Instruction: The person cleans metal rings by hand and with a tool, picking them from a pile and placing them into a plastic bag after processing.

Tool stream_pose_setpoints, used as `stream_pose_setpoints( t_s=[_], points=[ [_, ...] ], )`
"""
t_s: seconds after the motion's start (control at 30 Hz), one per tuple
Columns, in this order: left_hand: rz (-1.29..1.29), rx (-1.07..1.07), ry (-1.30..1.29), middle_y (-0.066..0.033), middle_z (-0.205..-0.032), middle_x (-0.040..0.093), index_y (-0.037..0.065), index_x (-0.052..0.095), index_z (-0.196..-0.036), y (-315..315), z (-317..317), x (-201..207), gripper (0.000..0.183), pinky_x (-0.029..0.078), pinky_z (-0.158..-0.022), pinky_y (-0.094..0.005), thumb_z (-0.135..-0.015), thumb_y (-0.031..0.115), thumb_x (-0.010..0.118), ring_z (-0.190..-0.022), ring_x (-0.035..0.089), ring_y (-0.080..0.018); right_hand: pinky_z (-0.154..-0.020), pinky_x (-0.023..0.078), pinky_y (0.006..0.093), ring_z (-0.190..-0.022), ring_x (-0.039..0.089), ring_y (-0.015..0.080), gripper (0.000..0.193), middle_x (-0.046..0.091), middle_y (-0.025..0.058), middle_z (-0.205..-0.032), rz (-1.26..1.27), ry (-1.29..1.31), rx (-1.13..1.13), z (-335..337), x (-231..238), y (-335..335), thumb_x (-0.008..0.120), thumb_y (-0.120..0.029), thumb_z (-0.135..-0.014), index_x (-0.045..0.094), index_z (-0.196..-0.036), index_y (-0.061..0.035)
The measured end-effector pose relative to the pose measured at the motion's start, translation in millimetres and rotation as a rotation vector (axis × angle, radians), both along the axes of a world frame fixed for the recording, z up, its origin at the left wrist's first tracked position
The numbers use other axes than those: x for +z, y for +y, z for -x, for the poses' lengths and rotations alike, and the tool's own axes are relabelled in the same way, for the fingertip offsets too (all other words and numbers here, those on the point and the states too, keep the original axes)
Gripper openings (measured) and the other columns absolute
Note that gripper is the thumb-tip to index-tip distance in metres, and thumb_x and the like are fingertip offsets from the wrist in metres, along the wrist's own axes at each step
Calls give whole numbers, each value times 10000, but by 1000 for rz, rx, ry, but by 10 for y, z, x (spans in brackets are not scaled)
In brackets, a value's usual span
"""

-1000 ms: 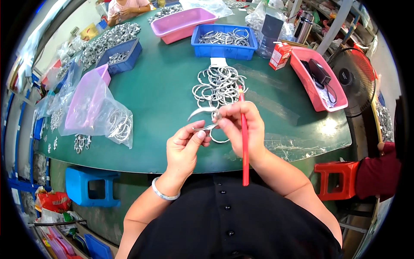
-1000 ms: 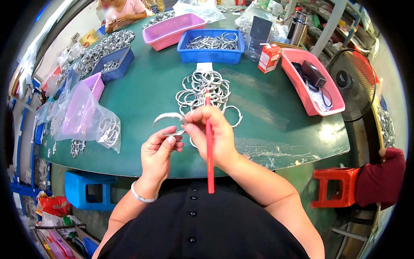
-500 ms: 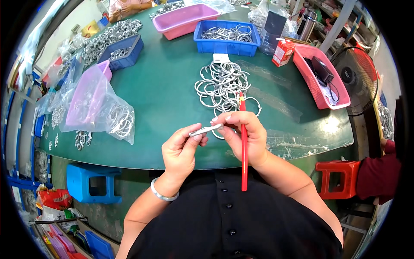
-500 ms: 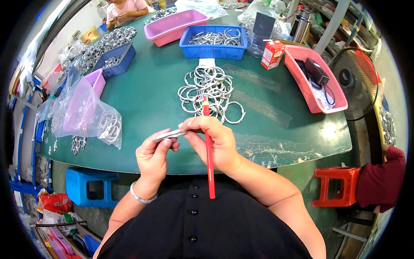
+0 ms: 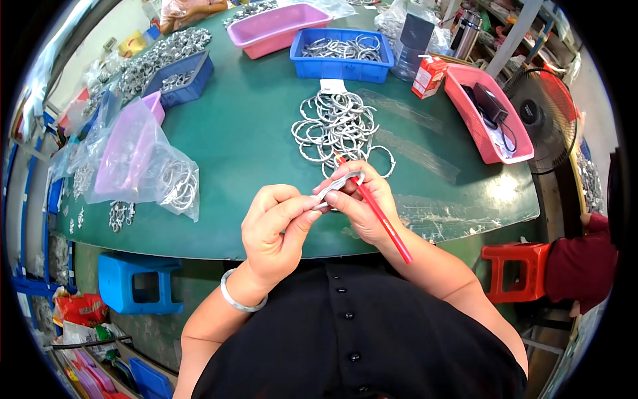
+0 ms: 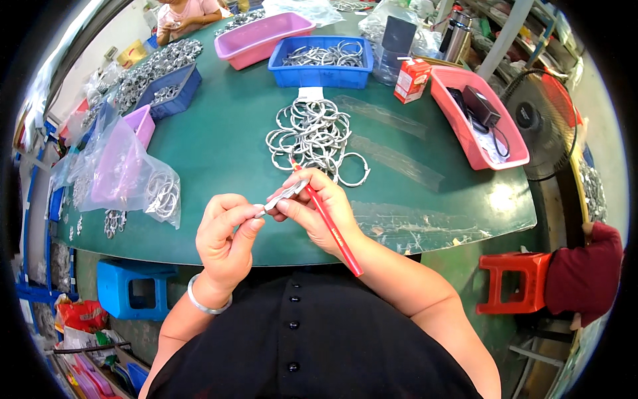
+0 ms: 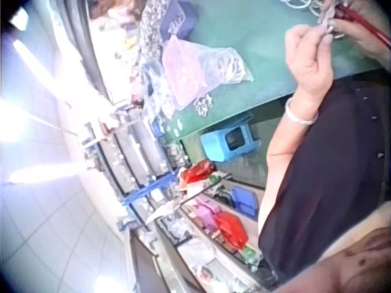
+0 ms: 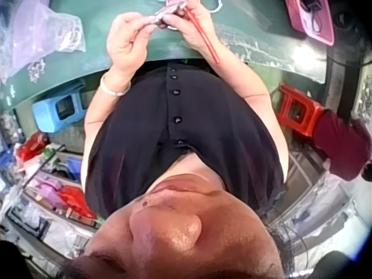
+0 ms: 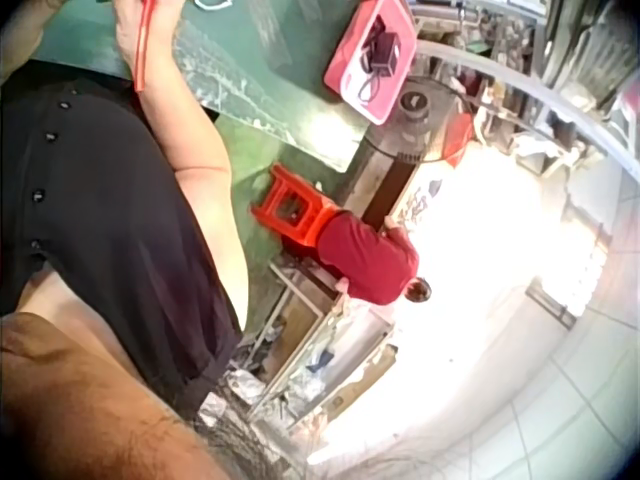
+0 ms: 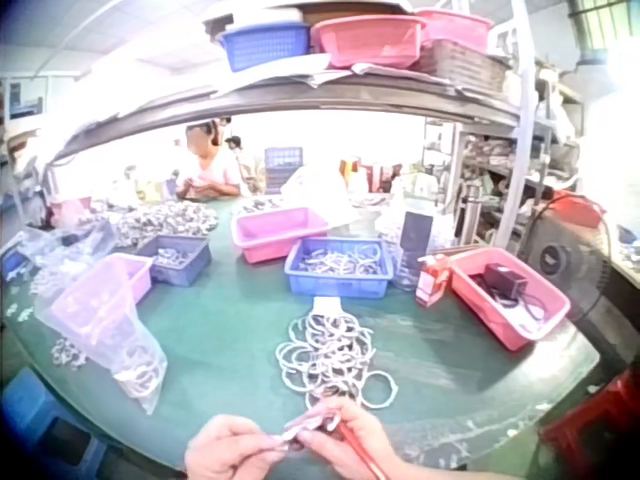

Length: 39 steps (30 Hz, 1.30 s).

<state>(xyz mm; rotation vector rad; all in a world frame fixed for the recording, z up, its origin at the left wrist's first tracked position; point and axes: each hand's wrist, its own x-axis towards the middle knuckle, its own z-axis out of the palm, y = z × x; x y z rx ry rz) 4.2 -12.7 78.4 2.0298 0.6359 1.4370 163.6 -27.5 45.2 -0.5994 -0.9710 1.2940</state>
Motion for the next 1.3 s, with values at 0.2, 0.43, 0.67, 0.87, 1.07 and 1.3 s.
stream_pose_setpoints(
  t_s=[0.2,0.43,0.67,0.87,1.07,1.3],
  points=[
    [-57,-5,-14,-98,-835,548,-7,620,-884,27,-28,30,182,459,-563,-228,-715,-72,635,-673,553,-150,-700,525,305,-817,608,196,241,603,155,-903,36,-19,31,-9,32,-7,567,33,-806,460,-1008,-44],
    [-19,-66,28,-126,-854,568,-40,598,-892,10,-24,126,144,497,-581,-245,-755,-84,591,-685,593,-168,-643,500,266,-750,601,153,187,585,82,-831,98,-36,55,2,32,-36,570,14,-817,476,-969,-40],
    [150,-24,-34,-96,-847,576,-40,577,-908,77,56,-46,97,458,-606,-220,-816,-20,552,-709,549,-124,-648,480,258,-738,573,127,250,573,64,-842,92,-134,86,-3,20,-75,591,33,-789,466,-994,-37],
    [618,-50,-229,-60,-776,590,-19,591,-936,119,60,-65,126,455,-587,-221,-848,60,548,-639,542,-103,-658,488,276,-773,595,168,181,589,105,-898,49,-218,43,-117,81,-89,541,-45,-834,465,-998,-38],
    [956,-136,-284,-36,-737,584,-3,594,-912,198,107,-105,135,436,-560,-216,-858,112,549,-590,531,-94,-578,473,231,-649,566,108,95,600,67,-776,218,-208,7,-157,140,-60,487,-109,-881,498,-908,-19],
    [1079,-181,-333,-26,-726,581,11,592,-915,207,112,-183,148,430,-559,-221,-867,141,541,-597,529,-95,-518,475,237,-596,583,136,112,600,85,-736,305,-104,18,-137,122,-76,513,-125,-867,503,-881,-15]
  ],
)
